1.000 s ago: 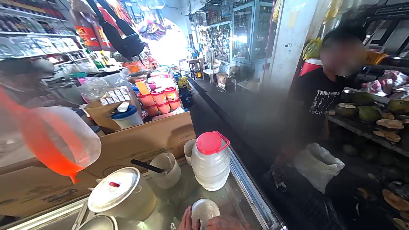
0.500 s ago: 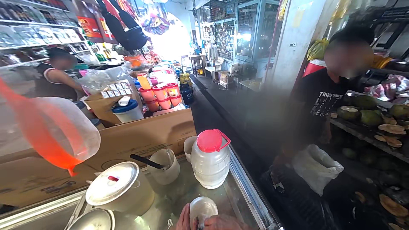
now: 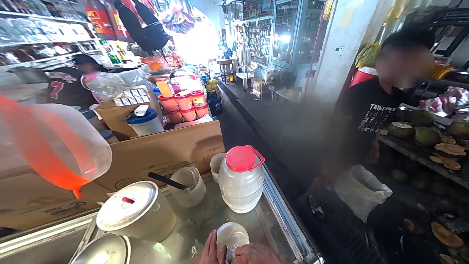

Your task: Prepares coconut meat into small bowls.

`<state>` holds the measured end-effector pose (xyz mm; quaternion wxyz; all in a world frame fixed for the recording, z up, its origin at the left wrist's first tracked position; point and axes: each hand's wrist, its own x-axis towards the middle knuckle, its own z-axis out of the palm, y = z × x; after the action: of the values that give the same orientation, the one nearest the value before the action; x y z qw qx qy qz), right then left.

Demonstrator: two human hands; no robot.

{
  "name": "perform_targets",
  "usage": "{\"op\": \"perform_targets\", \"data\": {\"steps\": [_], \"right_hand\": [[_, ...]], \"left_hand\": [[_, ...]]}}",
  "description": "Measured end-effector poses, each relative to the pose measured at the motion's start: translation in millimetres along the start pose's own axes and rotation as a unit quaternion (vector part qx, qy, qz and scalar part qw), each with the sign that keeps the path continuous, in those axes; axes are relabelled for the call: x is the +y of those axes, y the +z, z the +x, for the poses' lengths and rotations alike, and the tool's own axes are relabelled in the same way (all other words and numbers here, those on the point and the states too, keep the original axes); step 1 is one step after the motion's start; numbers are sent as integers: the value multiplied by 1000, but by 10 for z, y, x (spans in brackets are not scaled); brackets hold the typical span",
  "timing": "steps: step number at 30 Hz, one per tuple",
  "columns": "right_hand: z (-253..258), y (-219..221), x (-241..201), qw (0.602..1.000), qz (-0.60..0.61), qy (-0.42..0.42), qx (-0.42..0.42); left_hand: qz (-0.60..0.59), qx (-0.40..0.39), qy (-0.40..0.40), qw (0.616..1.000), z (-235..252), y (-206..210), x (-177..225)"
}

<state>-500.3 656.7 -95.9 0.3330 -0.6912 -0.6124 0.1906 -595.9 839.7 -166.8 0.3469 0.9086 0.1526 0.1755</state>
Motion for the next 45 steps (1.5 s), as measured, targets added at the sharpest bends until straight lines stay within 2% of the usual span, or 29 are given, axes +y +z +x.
{"op": "perform_targets", "data": {"steps": [3,7,10,12,15,18,22,26,29,31,35,39,42,45], "right_hand": [[-123,-281,8,998,11,47,-45],[-6,-307,164,994,-3,112,9],[86,-58,167,997,7,40,66],[65,28,75,999,-11,2,43],[-94,-65,0,1000,-16,1,-26],[-181,-334,36,998,3,47,-44],[-36,-317,150,995,-24,99,16],[53,-29,85,996,4,36,80],[-21,20,-79,1000,-1,19,-7],[-73,-118,-48,998,-13,42,-49],[-15,-367,43,992,-23,120,-31],[174,-89,24,997,-31,57,47],[94,-30,-3,1000,-10,22,-5],[-50,-249,31,997,3,44,-65]], "left_hand": [[-3,3,-1,1000,-7,8,1],[-6,6,-1,1000,-15,15,0],[-8,4,-4,1000,-4,-3,7],[-8,0,-7,1000,3,-2,-4],[-7,-2,-10,1000,-7,-5,2],[-8,4,-8,1000,-6,-14,16],[-5,11,-3,1000,-24,15,-33],[-10,11,-5,1000,28,51,-8],[-8,21,-33,999,-55,21,-31],[-1,27,-30,999,-23,18,-61],[-10,19,-15,1000,-19,57,-68],[-12,25,-7,1000,-12,31,-49],[-9,24,-6,1000,-7,42,-50],[-6,18,-10,1000,-15,26,-51]]}}
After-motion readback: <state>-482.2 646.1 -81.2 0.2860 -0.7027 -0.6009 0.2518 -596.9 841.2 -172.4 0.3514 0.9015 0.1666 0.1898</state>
